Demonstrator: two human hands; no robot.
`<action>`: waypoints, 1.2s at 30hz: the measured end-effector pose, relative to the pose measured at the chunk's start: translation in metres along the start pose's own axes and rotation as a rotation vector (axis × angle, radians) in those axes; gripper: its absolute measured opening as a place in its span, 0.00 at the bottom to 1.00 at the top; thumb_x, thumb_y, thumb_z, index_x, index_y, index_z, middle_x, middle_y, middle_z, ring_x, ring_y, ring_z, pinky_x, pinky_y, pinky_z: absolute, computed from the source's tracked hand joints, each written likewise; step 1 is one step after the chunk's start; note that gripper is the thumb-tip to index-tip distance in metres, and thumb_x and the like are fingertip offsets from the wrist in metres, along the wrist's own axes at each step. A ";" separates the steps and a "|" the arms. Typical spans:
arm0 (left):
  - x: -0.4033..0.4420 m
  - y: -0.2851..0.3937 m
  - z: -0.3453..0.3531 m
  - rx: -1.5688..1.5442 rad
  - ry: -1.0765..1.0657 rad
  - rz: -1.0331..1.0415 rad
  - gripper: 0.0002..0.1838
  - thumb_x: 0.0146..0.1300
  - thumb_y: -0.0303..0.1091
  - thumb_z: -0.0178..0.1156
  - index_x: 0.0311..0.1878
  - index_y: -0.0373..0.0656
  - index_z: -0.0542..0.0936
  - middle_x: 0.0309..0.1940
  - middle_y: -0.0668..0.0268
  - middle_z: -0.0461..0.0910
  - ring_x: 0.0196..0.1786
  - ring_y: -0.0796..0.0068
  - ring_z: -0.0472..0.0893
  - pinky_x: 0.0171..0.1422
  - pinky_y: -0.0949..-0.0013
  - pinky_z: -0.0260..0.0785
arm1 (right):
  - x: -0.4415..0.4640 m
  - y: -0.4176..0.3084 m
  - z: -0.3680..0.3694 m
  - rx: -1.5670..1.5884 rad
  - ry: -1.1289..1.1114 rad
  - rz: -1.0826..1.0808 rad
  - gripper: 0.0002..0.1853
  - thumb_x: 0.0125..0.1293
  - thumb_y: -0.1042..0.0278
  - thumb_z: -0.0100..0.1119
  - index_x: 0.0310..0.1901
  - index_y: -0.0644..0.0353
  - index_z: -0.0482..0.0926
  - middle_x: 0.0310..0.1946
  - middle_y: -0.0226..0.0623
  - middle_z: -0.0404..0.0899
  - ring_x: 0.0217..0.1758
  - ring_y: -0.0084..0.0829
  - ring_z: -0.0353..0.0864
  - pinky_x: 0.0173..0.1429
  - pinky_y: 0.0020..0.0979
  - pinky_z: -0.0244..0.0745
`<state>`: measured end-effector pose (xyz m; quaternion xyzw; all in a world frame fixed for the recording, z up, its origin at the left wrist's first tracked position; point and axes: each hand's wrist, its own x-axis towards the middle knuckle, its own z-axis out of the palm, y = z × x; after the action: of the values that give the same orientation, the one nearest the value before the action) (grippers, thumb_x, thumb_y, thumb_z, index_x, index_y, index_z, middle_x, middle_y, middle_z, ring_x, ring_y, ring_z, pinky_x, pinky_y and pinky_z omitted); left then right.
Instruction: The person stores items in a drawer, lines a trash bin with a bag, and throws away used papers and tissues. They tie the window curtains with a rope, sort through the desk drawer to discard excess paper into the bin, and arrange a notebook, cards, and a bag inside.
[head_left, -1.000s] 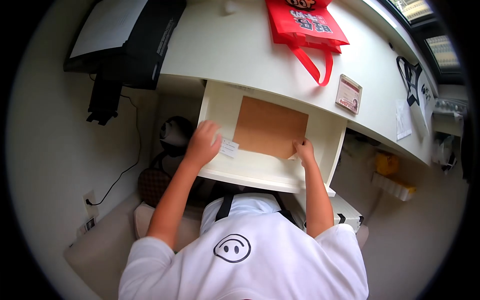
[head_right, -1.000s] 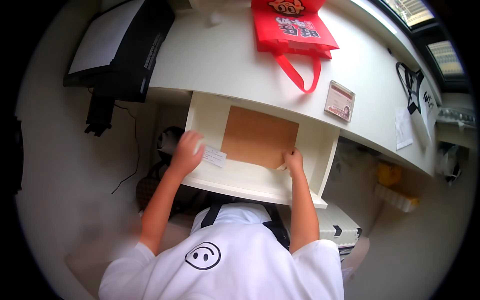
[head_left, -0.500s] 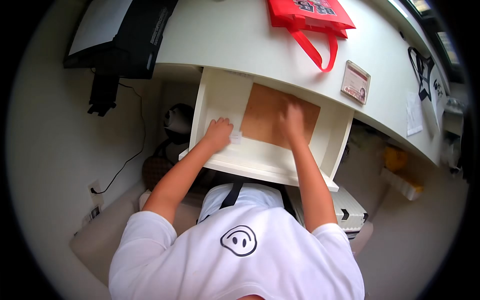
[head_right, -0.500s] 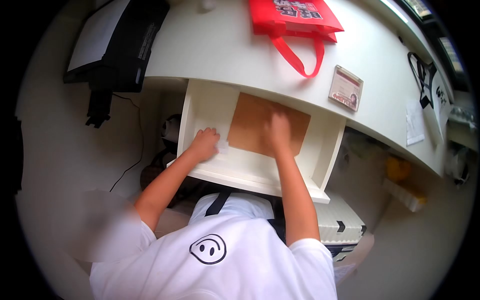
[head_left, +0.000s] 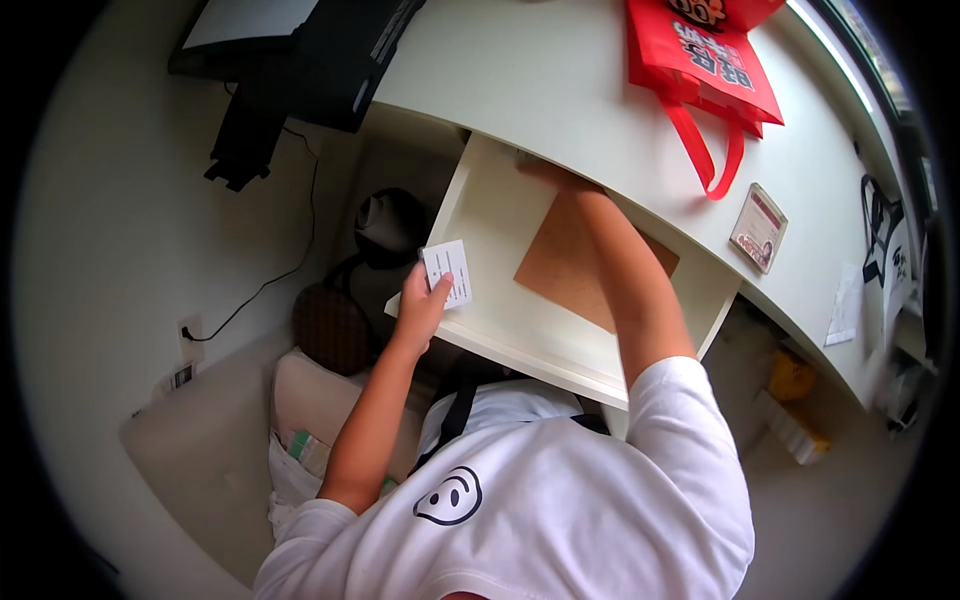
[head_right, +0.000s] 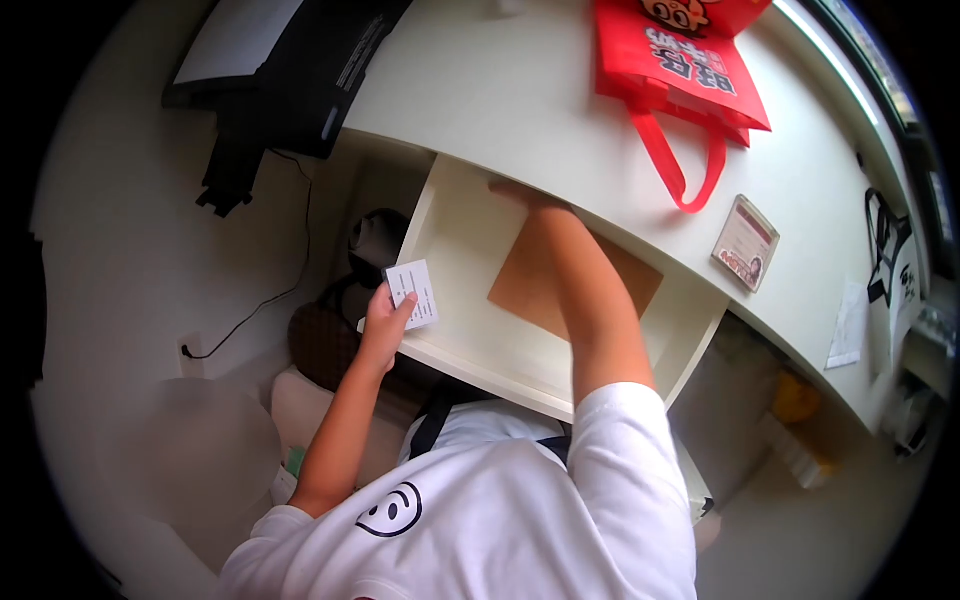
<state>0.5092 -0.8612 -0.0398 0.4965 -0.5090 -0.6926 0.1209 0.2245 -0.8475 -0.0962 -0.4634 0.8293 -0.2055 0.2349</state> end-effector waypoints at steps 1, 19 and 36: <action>0.000 -0.001 -0.003 0.010 0.009 0.018 0.14 0.63 0.24 0.50 0.52 0.34 0.68 0.46 0.63 0.75 0.47 0.77 0.75 0.52 0.73 0.67 | -0.004 -0.003 -0.001 -0.006 -0.026 -0.014 0.36 0.42 0.50 0.66 0.54 0.60 0.69 0.51 0.49 0.70 0.55 0.45 0.67 0.60 0.40 0.63; -0.004 0.046 0.004 -0.346 -0.115 0.085 0.11 0.62 0.28 0.54 0.47 0.40 0.73 0.40 0.67 0.79 0.39 0.81 0.79 0.44 0.76 0.71 | -0.189 -0.063 -0.030 1.757 0.060 0.354 0.27 0.55 0.76 0.51 0.59 0.62 0.60 0.54 0.42 0.67 0.55 0.37 0.70 0.59 0.39 0.67; -0.003 0.052 0.063 -0.112 -0.240 0.089 0.09 0.62 0.28 0.53 0.46 0.38 0.72 0.39 0.68 0.78 0.39 0.82 0.78 0.45 0.77 0.70 | -0.223 0.091 -0.181 -0.038 1.241 0.569 0.17 0.55 0.70 0.59 0.48 0.57 0.75 0.45 0.38 0.77 0.42 0.38 0.75 0.46 0.38 0.70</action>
<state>0.4421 -0.8459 0.0037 0.3797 -0.5020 -0.7682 0.1171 0.1611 -0.5886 0.0431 -0.0277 0.9035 -0.3489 -0.2473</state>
